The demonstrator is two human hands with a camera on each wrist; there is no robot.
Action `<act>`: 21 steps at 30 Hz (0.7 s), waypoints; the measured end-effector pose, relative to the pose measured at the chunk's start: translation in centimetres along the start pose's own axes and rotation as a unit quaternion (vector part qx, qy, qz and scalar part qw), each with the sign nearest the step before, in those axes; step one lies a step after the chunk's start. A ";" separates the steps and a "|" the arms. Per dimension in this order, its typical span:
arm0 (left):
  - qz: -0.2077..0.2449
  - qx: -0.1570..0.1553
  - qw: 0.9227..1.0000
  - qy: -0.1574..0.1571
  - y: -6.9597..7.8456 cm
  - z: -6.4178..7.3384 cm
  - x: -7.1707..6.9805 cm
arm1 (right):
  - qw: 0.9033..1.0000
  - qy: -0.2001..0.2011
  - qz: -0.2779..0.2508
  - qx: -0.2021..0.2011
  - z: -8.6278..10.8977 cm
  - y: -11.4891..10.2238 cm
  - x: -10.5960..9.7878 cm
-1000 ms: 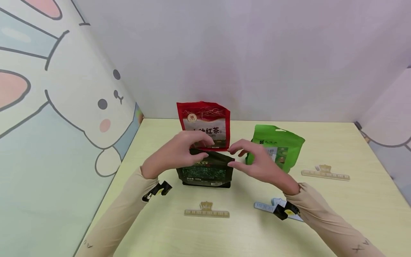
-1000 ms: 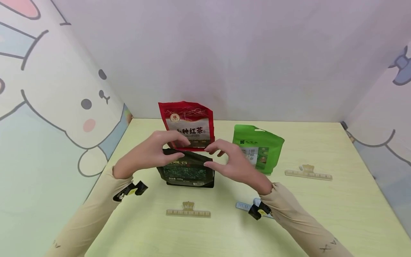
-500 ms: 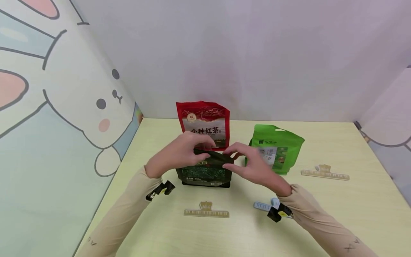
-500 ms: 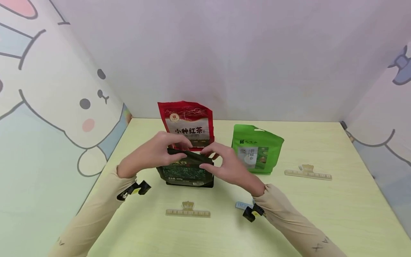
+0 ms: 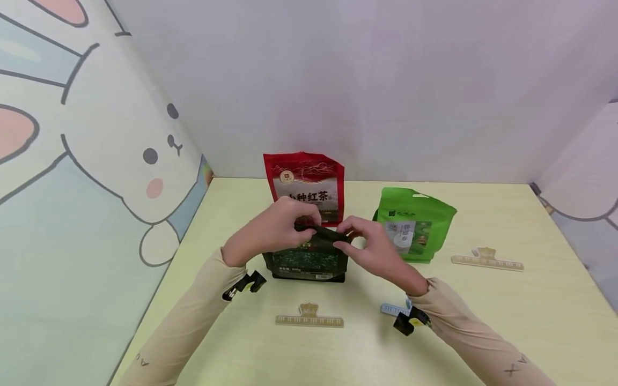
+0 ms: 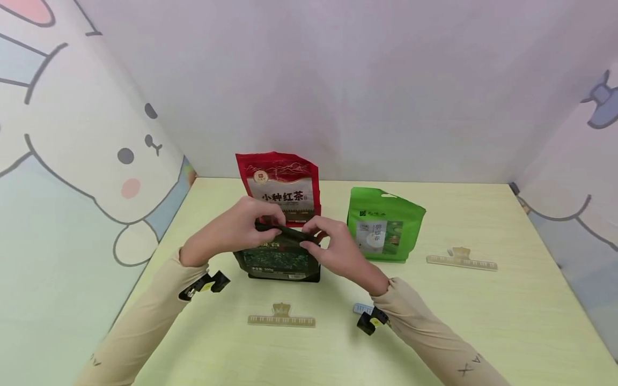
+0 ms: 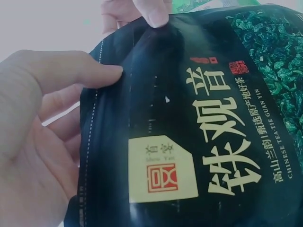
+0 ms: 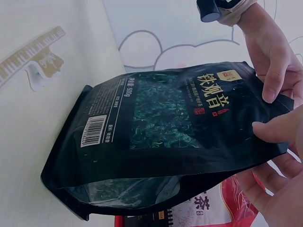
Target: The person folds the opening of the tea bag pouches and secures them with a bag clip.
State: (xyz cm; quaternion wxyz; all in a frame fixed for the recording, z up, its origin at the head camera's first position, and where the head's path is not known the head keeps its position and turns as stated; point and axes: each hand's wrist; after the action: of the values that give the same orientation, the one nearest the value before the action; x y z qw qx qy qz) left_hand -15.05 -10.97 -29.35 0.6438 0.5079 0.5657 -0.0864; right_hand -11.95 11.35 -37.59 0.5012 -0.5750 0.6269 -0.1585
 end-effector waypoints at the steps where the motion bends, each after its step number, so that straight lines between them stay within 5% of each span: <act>1: 0.000 0.001 1.000 0.001 -0.1 0.0 0.1 | 1.000 0.001 0.001 -0.003 0.0 0.1 0.0; 11: 0.005 0.019 1.000 0.011 -0.3 0.0 0.0 | 1.000 0.024 -0.004 -0.010 0.0 0.2 0.3; 21: 0.009 0.015 1.000 -0.004 -0.3 0.2 -0.3 | 1.000 0.026 -0.009 -0.005 -0.4 -3.1 -0.2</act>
State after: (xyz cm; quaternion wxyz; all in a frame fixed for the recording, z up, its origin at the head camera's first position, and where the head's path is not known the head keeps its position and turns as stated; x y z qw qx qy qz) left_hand -15.24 -11.38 -29.26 0.6387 0.5224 0.5574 -0.0911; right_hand -10.51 10.51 -34.89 0.4804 -0.5789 0.6355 -0.1741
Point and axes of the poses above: each hand's wrist, its own z-axis away from the middle knuckle, its own x-axis out of the palm, y = z × x, and after that the axes turned 2 degrees about z, right-handed
